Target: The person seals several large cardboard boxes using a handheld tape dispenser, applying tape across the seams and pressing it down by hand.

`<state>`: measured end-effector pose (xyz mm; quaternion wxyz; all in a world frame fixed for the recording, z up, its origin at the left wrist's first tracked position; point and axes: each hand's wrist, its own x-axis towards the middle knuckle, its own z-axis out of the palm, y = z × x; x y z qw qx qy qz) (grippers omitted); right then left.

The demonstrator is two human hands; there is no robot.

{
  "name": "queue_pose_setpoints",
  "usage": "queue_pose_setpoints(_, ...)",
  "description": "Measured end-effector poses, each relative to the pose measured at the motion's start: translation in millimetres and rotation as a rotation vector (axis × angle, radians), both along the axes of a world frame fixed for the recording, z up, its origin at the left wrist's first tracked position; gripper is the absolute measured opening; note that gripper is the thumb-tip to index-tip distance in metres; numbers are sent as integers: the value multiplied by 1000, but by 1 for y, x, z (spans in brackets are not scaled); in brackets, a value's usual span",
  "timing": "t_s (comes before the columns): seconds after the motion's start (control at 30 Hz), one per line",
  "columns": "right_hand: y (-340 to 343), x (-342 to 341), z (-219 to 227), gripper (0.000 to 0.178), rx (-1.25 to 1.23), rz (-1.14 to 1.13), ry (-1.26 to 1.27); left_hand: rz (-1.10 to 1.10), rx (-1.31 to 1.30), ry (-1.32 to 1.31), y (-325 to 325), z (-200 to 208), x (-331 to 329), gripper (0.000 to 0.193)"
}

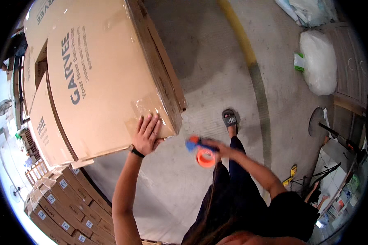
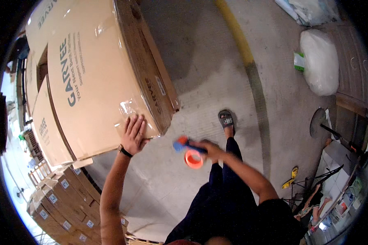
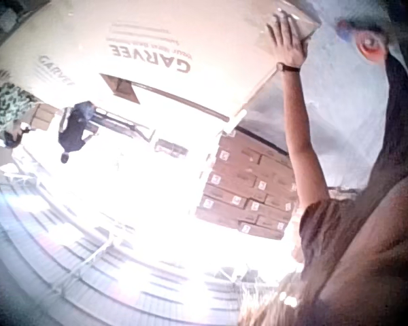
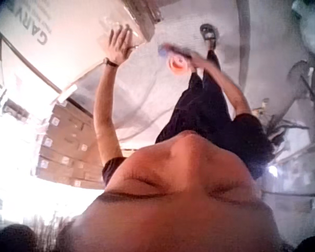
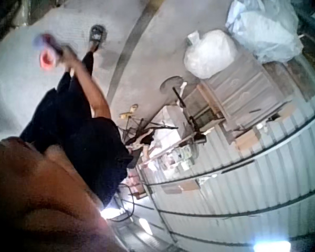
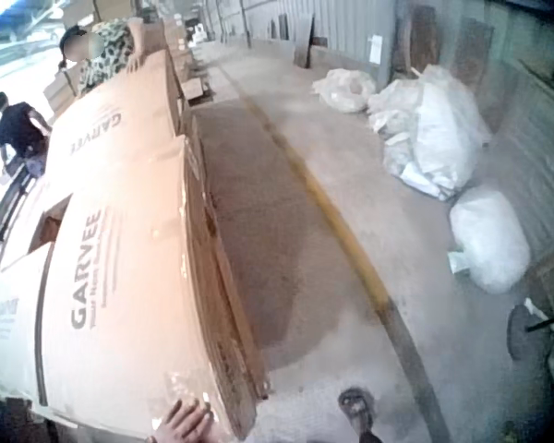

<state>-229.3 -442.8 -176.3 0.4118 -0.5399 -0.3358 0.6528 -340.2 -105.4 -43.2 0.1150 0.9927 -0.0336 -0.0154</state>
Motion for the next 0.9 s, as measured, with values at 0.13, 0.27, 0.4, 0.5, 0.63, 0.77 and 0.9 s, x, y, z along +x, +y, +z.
queue_pose_setpoints(0.13, 67, -50, 33, 67, 181, -166, -52, 37, 4, 32, 0, 4, -14, 65)
queue_pose_setpoints(0.27, 165, -57, 8, 55, 181, -141, -223, 33, -29, -1, -6, -5, 8, 63)
queue_pose_setpoints(0.4, 172, -80, 38, 59, 222, -185, -272, 31, -20, 49, 0, 1, -3, 64)
queue_pose_setpoints(0.5, 104, -40, 66, 60, -18, -121, 109, 59, -1, 41, 1, 3, -19, 64)
queue_pose_setpoints(0.63, -48, 59, 72, 59, -271, 27, -148, 51, 36, 64, 4, 4, -8, 69)
queue_pose_setpoints(0.77, -65, 161, 149, 60, -489, 75, -353, 169, -41, 79, 0, 10, -10, 78)
queue_pose_setpoints(0.9, 52, 229, 215, 62, -174, 227, -867, 258, -155, 70, 11, 17, -12, 82)
